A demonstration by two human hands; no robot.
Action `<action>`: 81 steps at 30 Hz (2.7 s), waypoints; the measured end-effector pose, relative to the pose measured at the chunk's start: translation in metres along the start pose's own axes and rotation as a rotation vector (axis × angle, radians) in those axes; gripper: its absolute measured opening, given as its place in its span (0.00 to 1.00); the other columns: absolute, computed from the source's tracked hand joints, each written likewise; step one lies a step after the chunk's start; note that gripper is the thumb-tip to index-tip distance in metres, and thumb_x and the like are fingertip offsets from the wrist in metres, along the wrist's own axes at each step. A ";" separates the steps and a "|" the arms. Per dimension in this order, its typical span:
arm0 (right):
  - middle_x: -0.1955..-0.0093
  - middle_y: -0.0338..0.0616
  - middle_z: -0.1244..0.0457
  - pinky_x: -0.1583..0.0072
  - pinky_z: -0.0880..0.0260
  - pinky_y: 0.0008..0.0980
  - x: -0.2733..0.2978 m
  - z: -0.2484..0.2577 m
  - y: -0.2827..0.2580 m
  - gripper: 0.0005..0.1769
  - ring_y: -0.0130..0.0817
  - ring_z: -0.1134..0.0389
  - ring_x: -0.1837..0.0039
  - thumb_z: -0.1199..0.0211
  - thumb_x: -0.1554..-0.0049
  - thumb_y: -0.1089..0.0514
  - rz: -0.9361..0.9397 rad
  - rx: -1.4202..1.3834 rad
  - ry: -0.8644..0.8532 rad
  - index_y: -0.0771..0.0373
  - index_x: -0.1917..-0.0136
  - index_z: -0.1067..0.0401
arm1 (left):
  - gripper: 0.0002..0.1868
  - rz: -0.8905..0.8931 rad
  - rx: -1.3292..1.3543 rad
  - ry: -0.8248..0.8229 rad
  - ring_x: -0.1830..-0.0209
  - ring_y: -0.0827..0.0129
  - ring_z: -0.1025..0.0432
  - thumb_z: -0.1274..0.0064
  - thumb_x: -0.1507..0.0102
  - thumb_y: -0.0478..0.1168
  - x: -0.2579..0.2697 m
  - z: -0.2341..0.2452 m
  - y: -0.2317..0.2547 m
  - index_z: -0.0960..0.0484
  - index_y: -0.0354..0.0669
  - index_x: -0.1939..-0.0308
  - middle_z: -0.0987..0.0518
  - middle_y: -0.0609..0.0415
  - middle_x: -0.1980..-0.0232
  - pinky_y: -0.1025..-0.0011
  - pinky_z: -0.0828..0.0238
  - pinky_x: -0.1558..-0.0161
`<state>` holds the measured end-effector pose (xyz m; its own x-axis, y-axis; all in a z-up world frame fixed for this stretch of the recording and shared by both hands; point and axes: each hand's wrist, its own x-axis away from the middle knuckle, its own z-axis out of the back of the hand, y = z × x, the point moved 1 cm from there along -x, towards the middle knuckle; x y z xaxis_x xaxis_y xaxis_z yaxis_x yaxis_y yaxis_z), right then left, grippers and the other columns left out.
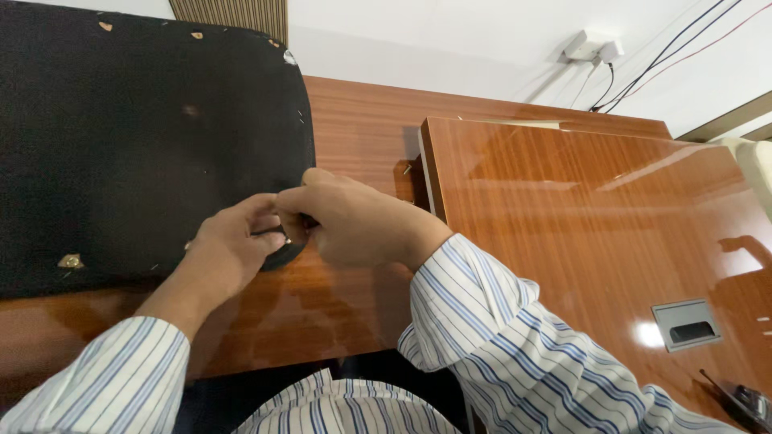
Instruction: The person uses a screwdriver to tighten screws into a black cushioned seat base placed on a wooden table. They rotate the seat to access different screw holes and continue fastening screws throughout the clip.
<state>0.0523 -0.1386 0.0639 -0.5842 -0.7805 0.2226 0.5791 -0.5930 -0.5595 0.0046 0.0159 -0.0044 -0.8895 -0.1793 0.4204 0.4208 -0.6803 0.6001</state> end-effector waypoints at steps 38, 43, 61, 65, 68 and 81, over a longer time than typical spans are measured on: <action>0.56 0.42 0.32 0.56 0.30 0.35 -0.013 -0.003 -0.023 0.14 0.35 0.29 0.56 0.38 0.50 0.66 0.027 0.263 0.115 0.52 0.52 0.22 | 0.17 0.046 0.061 -0.070 0.37 0.67 0.28 0.51 0.35 0.46 -0.003 -0.005 -0.003 0.21 0.56 0.43 0.19 0.61 0.41 0.63 0.33 0.34; 0.55 0.46 0.31 0.51 0.30 0.37 0.001 0.004 -0.032 0.16 0.38 0.28 0.52 0.34 0.49 0.55 0.072 0.132 0.231 0.59 0.47 0.27 | 0.15 -0.030 -0.040 -0.082 0.47 0.65 0.21 0.61 0.29 0.46 0.005 -0.003 0.021 0.20 0.49 0.49 0.15 0.54 0.48 0.65 0.24 0.43; 0.68 0.43 0.32 0.64 0.29 0.36 -0.010 -0.004 -0.017 0.02 0.35 0.28 0.66 0.41 0.45 0.65 0.036 0.315 0.058 0.60 0.58 0.29 | 0.27 -0.116 0.133 -0.100 0.40 0.62 0.28 0.47 0.40 0.38 -0.024 -0.038 -0.043 0.29 0.46 0.36 0.23 0.51 0.41 0.63 0.32 0.40; 0.61 0.46 0.33 0.65 0.29 0.37 -0.009 -0.009 -0.033 0.08 0.36 0.29 0.65 0.39 0.46 0.57 0.060 0.294 0.115 0.57 0.52 0.29 | 0.13 -0.083 -0.104 -0.025 0.59 0.62 0.20 0.52 0.33 0.46 -0.030 -0.042 -0.030 0.17 0.41 0.56 0.15 0.50 0.60 0.64 0.24 0.54; 0.64 0.48 0.32 0.64 0.27 0.38 -0.008 -0.007 -0.043 0.17 0.38 0.28 0.64 0.45 0.42 0.46 -0.147 0.200 0.075 0.59 0.46 0.34 | 0.15 -0.125 -0.103 0.061 0.68 0.63 0.21 0.54 0.32 0.44 -0.032 -0.045 -0.035 0.17 0.39 0.64 0.16 0.50 0.69 0.65 0.25 0.62; 0.72 0.47 0.34 0.68 0.32 0.39 -0.015 -0.001 -0.036 0.08 0.40 0.29 0.69 0.41 0.44 0.58 -0.099 0.186 -0.061 0.63 0.56 0.37 | 0.17 0.048 -0.005 0.017 0.68 0.64 0.21 0.60 0.31 0.41 -0.033 -0.048 -0.032 0.15 0.42 0.63 0.15 0.50 0.68 0.64 0.23 0.62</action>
<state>0.0399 -0.1058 0.0800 -0.6113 -0.7239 0.3198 0.6189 -0.6892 -0.3769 0.0120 0.0094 -0.0698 -0.8710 -0.2244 0.4370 0.4625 -0.6742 0.5758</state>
